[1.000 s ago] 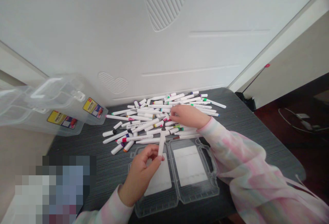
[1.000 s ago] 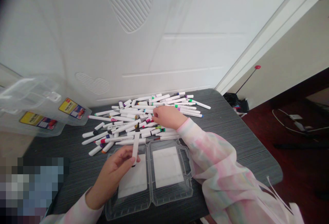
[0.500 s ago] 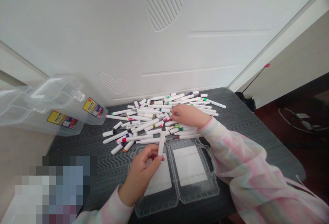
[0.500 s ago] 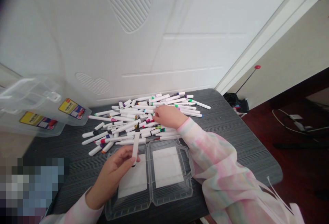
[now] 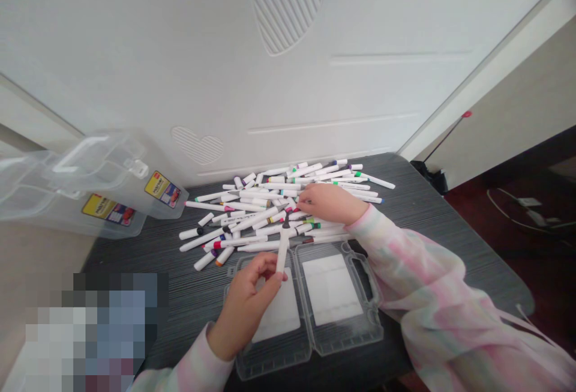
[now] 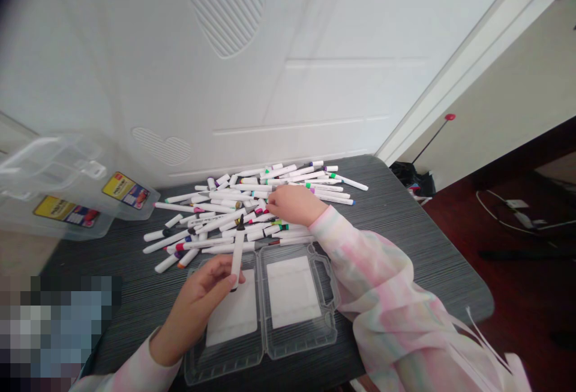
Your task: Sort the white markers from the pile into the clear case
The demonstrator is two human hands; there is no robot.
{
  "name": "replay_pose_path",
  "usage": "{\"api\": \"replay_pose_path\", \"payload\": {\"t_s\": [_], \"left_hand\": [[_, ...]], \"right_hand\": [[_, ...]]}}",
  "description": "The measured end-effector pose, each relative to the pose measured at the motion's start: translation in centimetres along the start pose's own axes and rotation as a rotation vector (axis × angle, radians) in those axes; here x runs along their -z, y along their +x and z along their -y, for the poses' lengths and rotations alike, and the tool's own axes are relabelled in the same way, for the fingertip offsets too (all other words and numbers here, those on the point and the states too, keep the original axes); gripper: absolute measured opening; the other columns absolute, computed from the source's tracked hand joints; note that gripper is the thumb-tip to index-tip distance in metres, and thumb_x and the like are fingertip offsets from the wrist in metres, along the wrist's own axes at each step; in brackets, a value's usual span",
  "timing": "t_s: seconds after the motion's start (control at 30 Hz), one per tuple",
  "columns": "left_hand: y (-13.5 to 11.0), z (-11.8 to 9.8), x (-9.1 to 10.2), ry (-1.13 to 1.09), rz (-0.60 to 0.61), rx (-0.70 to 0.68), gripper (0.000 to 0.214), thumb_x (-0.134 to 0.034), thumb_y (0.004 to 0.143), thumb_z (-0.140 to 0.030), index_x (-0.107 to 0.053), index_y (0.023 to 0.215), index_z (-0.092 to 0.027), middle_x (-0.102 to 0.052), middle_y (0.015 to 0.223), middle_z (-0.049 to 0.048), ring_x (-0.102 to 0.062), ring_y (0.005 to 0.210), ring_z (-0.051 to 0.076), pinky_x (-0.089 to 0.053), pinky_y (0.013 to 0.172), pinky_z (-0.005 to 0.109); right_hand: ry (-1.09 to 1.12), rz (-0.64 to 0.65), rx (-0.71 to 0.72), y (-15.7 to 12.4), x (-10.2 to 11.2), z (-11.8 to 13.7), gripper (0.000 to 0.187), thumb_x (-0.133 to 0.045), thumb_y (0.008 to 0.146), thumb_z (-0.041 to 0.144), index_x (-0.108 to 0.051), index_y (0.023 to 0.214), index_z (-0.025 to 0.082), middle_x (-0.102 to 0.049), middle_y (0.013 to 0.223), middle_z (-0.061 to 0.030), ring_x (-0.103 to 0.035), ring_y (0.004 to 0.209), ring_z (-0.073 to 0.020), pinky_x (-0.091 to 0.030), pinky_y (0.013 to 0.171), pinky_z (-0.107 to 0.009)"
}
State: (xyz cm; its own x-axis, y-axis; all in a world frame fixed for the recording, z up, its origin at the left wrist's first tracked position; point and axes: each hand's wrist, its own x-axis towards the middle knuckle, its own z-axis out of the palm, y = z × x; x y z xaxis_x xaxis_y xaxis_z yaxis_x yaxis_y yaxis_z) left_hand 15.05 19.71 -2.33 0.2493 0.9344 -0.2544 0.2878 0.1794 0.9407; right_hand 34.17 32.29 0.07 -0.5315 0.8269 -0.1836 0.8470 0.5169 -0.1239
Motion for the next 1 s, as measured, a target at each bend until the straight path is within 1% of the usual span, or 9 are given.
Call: {"api": "replay_pose_path", "payload": {"t_s": [0.17, 0.5, 1.0], "left_hand": [[0.07, -0.04, 0.02, 0.005, -0.004, 0.003, 0.015, -0.045, 0.077, -0.025, -0.054, 0.086, -0.017, -0.062, 0.079, 0.0030, -0.056, 0.076, 0.016, -0.040, 0.070, 0.027], [0.02, -0.07, -0.04, -0.004, -0.013, 0.008, 0.018, -0.046, 0.076, -0.025, -0.056, 0.088, -0.016, -0.063, 0.079, 0.0045, -0.057, 0.076, 0.017, -0.041, 0.069, 0.028], [0.06, -0.29, 0.02, -0.012, -0.015, -0.001, 0.017, -0.047, 0.076, -0.024, -0.057, 0.087, -0.016, -0.064, 0.078, 0.0039, -0.057, 0.075, 0.017, -0.041, 0.069, 0.027]], "right_hand": [[0.014, -0.016, -0.001, 0.00, -0.13, -0.07, 0.035, -0.032, 0.083, 0.036, -0.064, 0.080, 0.020, -0.060, 0.086, -0.0057, -0.055, 0.076, -0.0158, -0.035, 0.065, -0.024], [0.041, 0.007, -0.004, 0.03, 0.16, -0.18, 0.036, -0.032, 0.084, 0.036, -0.064, 0.079, 0.019, -0.062, 0.087, -0.0060, -0.055, 0.077, -0.0155, -0.036, 0.068, -0.024], [0.102, -0.019, 0.003, 0.14, 0.11, -0.42, 0.033, -0.036, 0.083, 0.034, -0.064, 0.082, 0.017, -0.064, 0.088, -0.0068, -0.056, 0.085, -0.0162, -0.036, 0.076, -0.024]]}}
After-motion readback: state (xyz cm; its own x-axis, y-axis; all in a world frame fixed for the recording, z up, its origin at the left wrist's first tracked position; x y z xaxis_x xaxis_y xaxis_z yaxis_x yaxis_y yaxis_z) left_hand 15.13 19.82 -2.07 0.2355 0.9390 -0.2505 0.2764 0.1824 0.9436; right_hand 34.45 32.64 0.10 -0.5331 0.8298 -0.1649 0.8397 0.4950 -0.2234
